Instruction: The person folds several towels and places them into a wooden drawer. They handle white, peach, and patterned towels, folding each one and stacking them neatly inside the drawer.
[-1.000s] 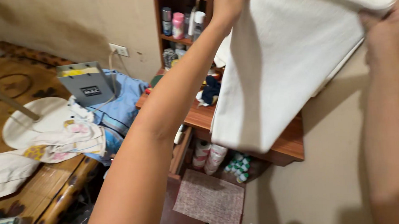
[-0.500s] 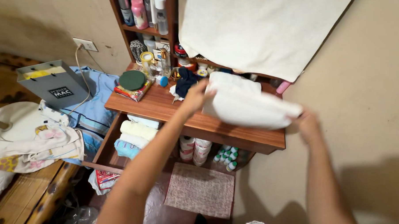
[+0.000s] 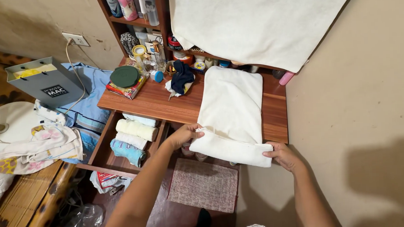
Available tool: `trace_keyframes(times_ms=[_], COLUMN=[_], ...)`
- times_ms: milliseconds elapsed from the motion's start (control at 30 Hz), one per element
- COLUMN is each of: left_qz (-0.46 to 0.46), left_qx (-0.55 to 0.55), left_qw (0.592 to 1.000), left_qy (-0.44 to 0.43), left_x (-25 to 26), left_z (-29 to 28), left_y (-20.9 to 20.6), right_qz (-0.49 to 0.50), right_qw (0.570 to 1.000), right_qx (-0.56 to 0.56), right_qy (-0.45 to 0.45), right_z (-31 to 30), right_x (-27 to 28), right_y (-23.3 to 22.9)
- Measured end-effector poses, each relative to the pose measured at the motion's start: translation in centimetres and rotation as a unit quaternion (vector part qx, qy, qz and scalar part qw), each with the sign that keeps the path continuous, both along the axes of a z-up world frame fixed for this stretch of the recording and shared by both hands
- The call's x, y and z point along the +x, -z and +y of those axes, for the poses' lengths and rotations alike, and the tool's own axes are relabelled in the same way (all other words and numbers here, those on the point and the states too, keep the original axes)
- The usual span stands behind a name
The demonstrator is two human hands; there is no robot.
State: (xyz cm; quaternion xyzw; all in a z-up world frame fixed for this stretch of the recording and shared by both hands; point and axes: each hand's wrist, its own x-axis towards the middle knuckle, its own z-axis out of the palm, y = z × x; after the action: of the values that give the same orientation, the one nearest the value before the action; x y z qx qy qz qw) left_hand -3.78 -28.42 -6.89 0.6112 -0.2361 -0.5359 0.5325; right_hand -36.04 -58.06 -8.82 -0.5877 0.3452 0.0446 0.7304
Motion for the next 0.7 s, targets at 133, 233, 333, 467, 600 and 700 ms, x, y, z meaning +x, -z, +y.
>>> trace_keyframes(times_ms=[133,233,333,467,600,700], left_qz=[0.004,0.002,-0.003,-0.088,-0.155,-0.141], left_qx=[0.016,0.066,0.073,-0.003,-0.032,-0.035], left_qw=[0.999,0.994,0.997,0.989,0.963,0.954], left_qy=[0.038,0.088,0.015,-0.122,-0.22,-0.264], left_x=[1.0,1.9,3.0,5.8,8.5,9.8], left_z=[-0.5,-1.2,-3.4,-9.1,-13.6,-15.7], left_y=[-0.9,-0.8,0.0,1.4,3.3,5.0], right_qz=[-0.053,0.016,-0.003,-0.035,-0.148,-0.087], right_qw=[0.998,0.997,0.999,0.987,0.964,0.96], right_qx=[-0.001,0.052,-0.014,-0.099,-0.028,0.005], right_qy=[-0.037,-0.049,0.039,0.12,0.218,0.267], right_z=[-1.0,-1.8,-2.6,-5.6,-8.5,-9.3], right_x=[0.2,0.6,2.7,6.7,10.7,12.5], right_y=[0.0,0.0,0.4,-0.1,-0.6,0.5])
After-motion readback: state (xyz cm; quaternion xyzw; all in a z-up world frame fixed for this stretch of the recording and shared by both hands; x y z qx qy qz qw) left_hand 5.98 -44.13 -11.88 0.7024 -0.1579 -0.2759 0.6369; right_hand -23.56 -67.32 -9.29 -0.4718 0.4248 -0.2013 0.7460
